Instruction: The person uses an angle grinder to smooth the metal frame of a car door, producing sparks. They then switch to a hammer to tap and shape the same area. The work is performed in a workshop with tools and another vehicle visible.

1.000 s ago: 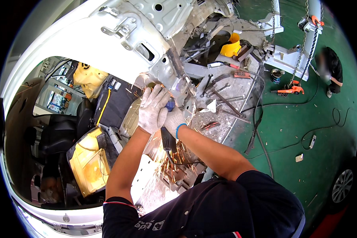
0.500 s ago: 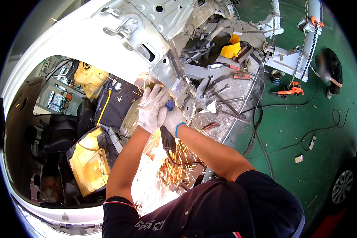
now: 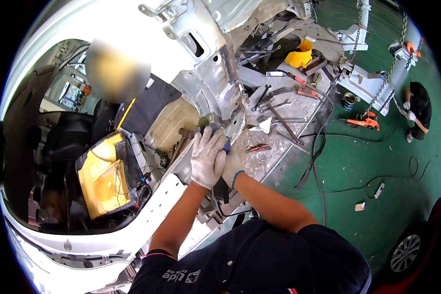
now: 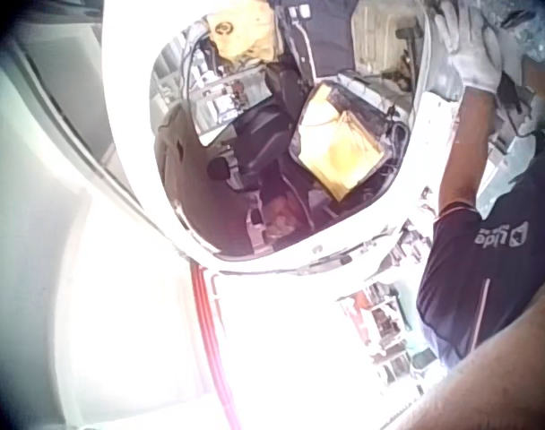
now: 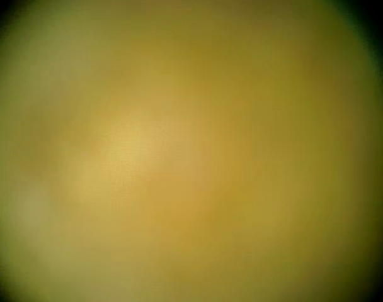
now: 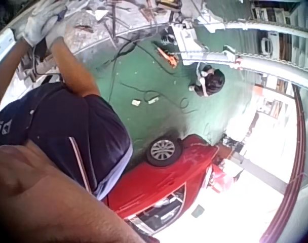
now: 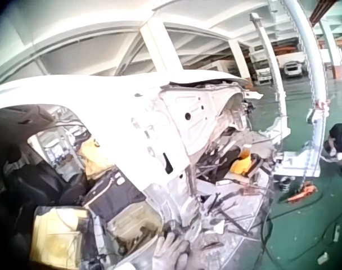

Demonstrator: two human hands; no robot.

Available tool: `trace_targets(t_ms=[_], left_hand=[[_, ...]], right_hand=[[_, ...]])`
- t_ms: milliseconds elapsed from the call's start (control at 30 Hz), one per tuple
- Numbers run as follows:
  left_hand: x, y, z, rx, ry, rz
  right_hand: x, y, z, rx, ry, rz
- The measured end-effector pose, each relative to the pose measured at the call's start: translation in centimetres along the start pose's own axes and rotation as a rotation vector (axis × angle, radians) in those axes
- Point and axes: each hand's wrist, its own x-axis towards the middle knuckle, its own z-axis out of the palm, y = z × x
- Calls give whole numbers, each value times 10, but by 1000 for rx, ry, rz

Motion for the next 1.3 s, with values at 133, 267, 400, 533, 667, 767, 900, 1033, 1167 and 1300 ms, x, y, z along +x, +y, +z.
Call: trace_targets(t_ms=[133, 267, 400, 533, 667, 767, 900, 1033, 1167, 1300], left_hand=[[-32, 17, 9, -13, 3, -193], [-39, 29, 13, -56, 21, -243], [-47, 35, 19, -98, 27, -272], [-44, 34, 23, -155, 35, -252], [-38, 32, 26, -208, 57, -225], [-33, 31, 27, -213, 54, -209], [-30, 23, 25, -220, 77, -168], [-18, 11, 8, -268, 175, -103], [2, -5, -8, -327, 257, -18], [9, -16, -8, -372, 341, -29]], right_hand=[[-15, -26, -29, 265, -159, 23], [-26, -7, -19, 880, -207, 192], [-31, 2, -31, 956, -298, 309], [-34, 9, -50, 470, -390, 186], [-33, 33, -49, 1374, -354, 479], [-33, 48, -44, 1069, -300, 215], [-27, 57, -55, 674, -285, 32], [0, -3, -89, 128, -319, -45], [27, 7, -104, 143, -235, -107], [57, -98, -132, -257, -95, -28]])
